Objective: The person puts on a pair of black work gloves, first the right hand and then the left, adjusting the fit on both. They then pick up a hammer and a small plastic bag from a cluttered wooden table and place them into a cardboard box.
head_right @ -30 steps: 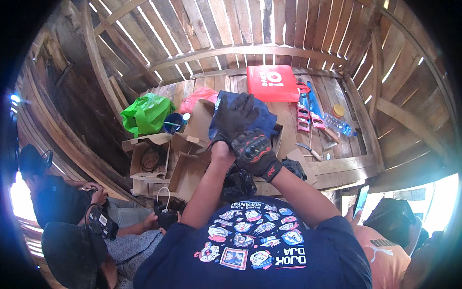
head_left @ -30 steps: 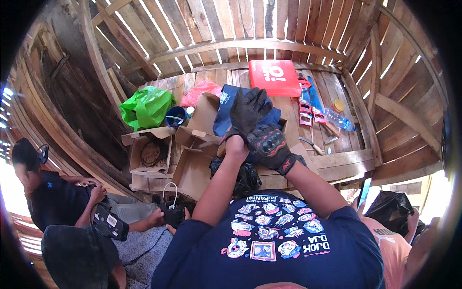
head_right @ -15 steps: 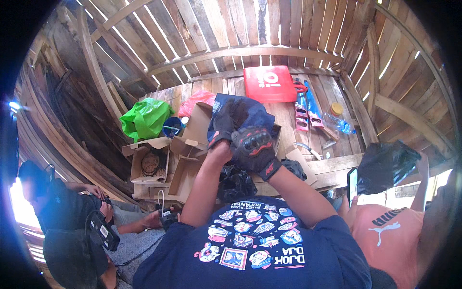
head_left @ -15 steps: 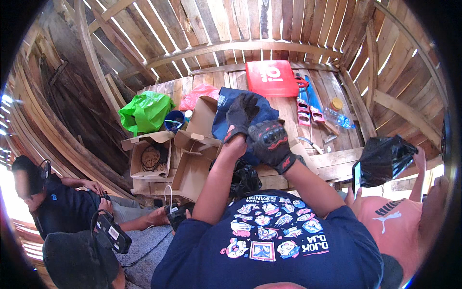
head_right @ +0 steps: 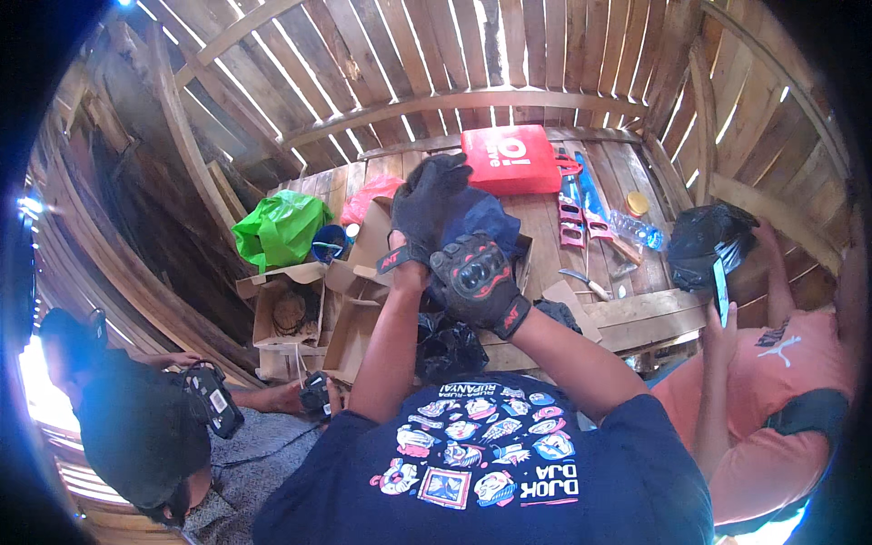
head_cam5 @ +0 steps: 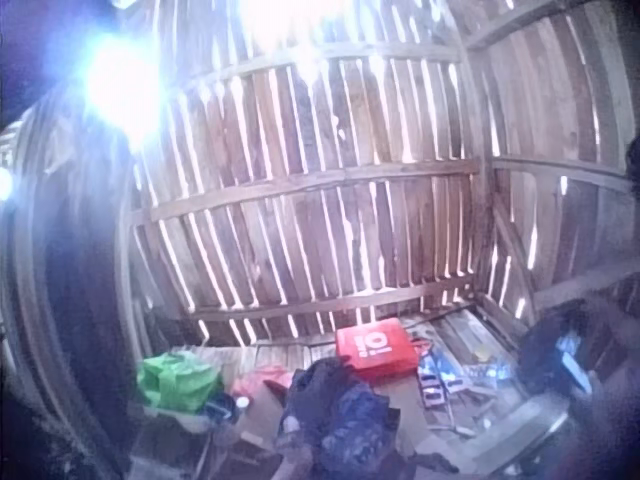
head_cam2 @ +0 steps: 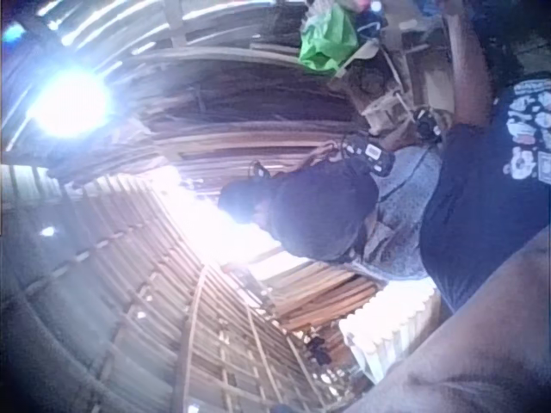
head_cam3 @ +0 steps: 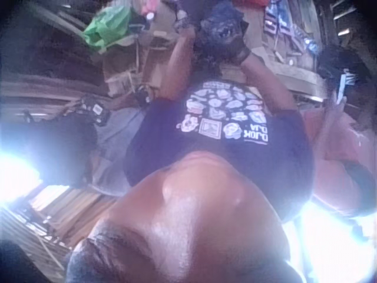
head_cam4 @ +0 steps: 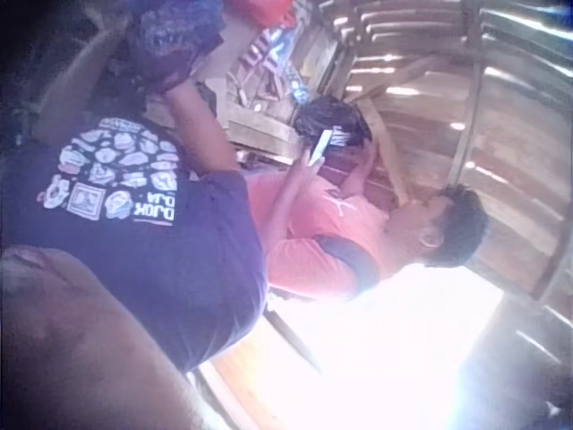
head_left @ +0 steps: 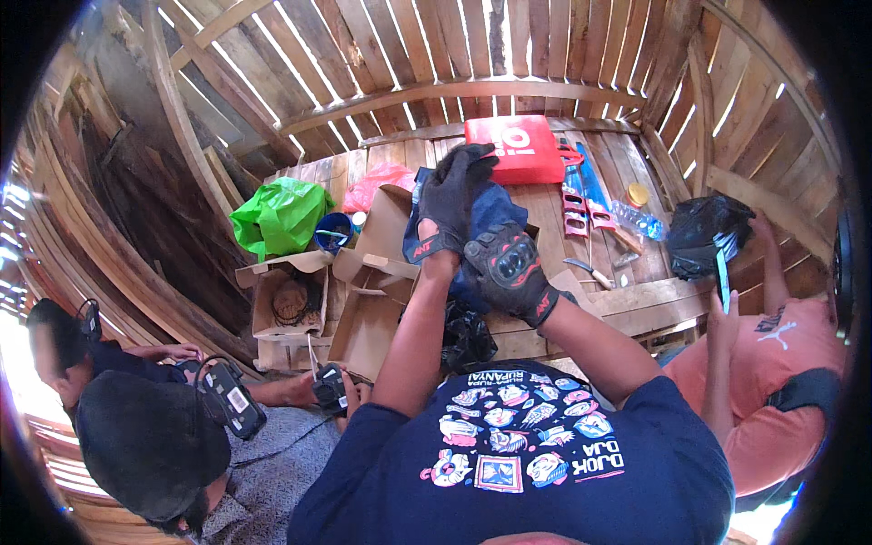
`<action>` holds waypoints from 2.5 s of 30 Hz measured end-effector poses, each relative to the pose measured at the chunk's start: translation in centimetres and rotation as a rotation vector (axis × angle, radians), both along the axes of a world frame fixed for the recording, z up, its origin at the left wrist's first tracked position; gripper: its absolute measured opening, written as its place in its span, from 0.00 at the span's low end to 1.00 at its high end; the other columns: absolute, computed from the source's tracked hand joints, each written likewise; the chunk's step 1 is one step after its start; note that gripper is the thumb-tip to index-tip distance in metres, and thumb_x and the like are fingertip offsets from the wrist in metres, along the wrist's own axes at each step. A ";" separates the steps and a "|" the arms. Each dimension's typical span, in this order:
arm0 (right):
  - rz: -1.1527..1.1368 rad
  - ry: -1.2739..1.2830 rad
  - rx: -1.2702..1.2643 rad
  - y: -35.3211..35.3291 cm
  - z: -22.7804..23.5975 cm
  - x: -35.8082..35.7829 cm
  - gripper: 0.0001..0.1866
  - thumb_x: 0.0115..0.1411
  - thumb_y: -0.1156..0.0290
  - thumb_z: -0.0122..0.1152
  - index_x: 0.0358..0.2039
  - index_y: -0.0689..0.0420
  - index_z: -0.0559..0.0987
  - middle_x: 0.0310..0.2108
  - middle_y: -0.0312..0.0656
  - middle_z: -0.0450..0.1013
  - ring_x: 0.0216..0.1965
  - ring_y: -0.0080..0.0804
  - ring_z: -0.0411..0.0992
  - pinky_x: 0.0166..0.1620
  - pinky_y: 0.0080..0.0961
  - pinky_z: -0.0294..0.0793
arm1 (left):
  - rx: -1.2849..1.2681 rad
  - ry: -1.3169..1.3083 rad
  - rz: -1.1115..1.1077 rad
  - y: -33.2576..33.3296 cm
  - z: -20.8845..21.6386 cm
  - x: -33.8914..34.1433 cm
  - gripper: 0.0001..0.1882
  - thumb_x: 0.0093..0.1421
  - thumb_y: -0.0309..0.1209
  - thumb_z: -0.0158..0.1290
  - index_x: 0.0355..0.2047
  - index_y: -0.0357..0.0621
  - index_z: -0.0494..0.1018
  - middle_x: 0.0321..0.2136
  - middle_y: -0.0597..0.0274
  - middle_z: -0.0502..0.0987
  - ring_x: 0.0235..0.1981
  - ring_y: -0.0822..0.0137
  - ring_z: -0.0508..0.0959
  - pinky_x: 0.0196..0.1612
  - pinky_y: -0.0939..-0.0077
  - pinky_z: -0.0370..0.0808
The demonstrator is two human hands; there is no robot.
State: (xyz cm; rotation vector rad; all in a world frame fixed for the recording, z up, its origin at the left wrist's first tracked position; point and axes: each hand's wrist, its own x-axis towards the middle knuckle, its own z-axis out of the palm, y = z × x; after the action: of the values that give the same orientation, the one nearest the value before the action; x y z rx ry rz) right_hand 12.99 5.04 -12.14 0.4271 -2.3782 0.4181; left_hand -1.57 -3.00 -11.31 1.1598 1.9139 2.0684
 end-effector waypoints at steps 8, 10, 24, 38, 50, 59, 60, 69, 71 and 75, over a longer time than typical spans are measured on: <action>-0.097 0.073 -0.054 2.2 3.5 -0.8 0.10 0.54 0.66 0.67 0.35 0.54 0.80 0.33 0.51 0.77 0.37 0.56 0.76 0.42 0.52 0.75 | -0.162 0.729 0.275 -1.4 -0.5 0.0 0.33 0.65 0.30 0.50 0.72 0.39 0.63 0.69 0.40 0.66 0.73 0.41 0.61 0.77 0.51 0.52; -0.171 0.018 -0.049 2.9 3.9 -0.7 0.18 0.55 0.59 0.66 0.43 0.55 0.83 0.43 0.50 0.80 0.45 0.53 0.79 0.49 0.50 0.77 | -0.177 0.672 0.284 -0.9 0.8 1.3 0.34 0.64 0.28 0.50 0.71 0.39 0.63 0.67 0.40 0.68 0.71 0.40 0.64 0.76 0.51 0.55; 0.023 0.082 0.012 2.4 6.3 0.3 0.15 0.52 0.65 0.72 0.40 0.52 0.81 0.33 0.45 0.76 0.36 0.50 0.76 0.40 0.48 0.74 | 0.472 -0.099 -0.092 4.3 5.7 -1.6 0.30 0.75 0.44 0.47 0.71 0.38 0.63 0.71 0.52 0.66 0.69 0.51 0.70 0.71 0.56 0.70; -0.056 0.074 -0.157 3.3 6.5 -0.8 0.29 0.53 0.53 0.73 0.51 0.57 0.81 0.45 0.52 0.79 0.47 0.55 0.78 0.50 0.48 0.78 | 0.993 -0.366 -0.327 0.1 9.5 3.8 0.28 0.77 0.35 0.47 0.75 0.60 0.58 0.76 0.52 0.56 0.76 0.55 0.57 0.80 0.56 0.53; -0.177 0.017 -0.192 1.9 6.4 -1.0 0.29 0.59 0.42 0.66 0.44 0.57 0.81 0.42 0.53 0.78 0.45 0.55 0.77 0.51 0.50 0.75 | 1.009 -0.395 0.042 1.4 8.8 -1.0 0.26 0.77 0.39 0.48 0.73 0.56 0.58 0.67 0.49 0.67 0.66 0.51 0.72 0.67 0.56 0.74; -0.163 0.072 -0.160 1.3 6.2 -1.6 0.26 0.57 0.50 0.71 0.49 0.56 0.81 0.41 0.48 0.80 0.43 0.52 0.78 0.49 0.46 0.77 | 0.270 0.297 0.415 0.9 7.6 -1.1 0.28 0.70 0.21 0.57 0.69 0.43 0.65 0.63 0.56 0.72 0.62 0.61 0.76 0.67 0.66 0.74; -0.154 0.086 -0.154 0.9 6.1 -2.0 0.26 0.57 0.50 0.71 0.48 0.56 0.82 0.41 0.48 0.80 0.43 0.52 0.78 0.49 0.46 0.77 | 0.439 0.159 0.378 0.5 7.2 -1.7 0.27 0.70 0.21 0.57 0.68 0.43 0.65 0.63 0.57 0.72 0.62 0.61 0.76 0.67 0.66 0.74; -0.235 -0.027 -0.373 1.2 7.1 -3.2 0.15 0.57 0.60 0.67 0.40 0.56 0.82 0.35 0.52 0.79 0.40 0.57 0.78 0.43 0.50 0.76 | 0.640 0.074 0.544 2.9 5.9 0.7 0.24 0.72 0.25 0.56 0.66 0.44 0.68 0.60 0.61 0.74 0.55 0.69 0.79 0.58 0.74 0.77; -0.266 -0.058 -0.317 2.0 6.2 -3.8 0.14 0.58 0.61 0.65 0.40 0.56 0.84 0.36 0.53 0.80 0.41 0.57 0.79 0.43 0.49 0.77 | 0.465 0.180 0.541 2.0 5.5 3.3 0.23 0.73 0.26 0.54 0.67 0.42 0.68 0.60 0.60 0.74 0.56 0.67 0.78 0.59 0.72 0.76; -0.236 -0.126 -0.297 2.1 5.0 -3.7 0.15 0.59 0.61 0.64 0.43 0.55 0.85 0.39 0.53 0.81 0.43 0.56 0.80 0.45 0.48 0.78 | 0.341 0.191 0.497 0.4 4.7 5.8 0.22 0.74 0.26 0.51 0.67 0.39 0.67 0.60 0.57 0.74 0.57 0.64 0.77 0.62 0.69 0.74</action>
State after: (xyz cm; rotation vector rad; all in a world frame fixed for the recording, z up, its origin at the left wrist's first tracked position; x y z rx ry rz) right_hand 9.27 7.10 -7.10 -0.0166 -2.3987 0.6907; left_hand 4.28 -2.58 -6.63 1.0469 2.1726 2.7184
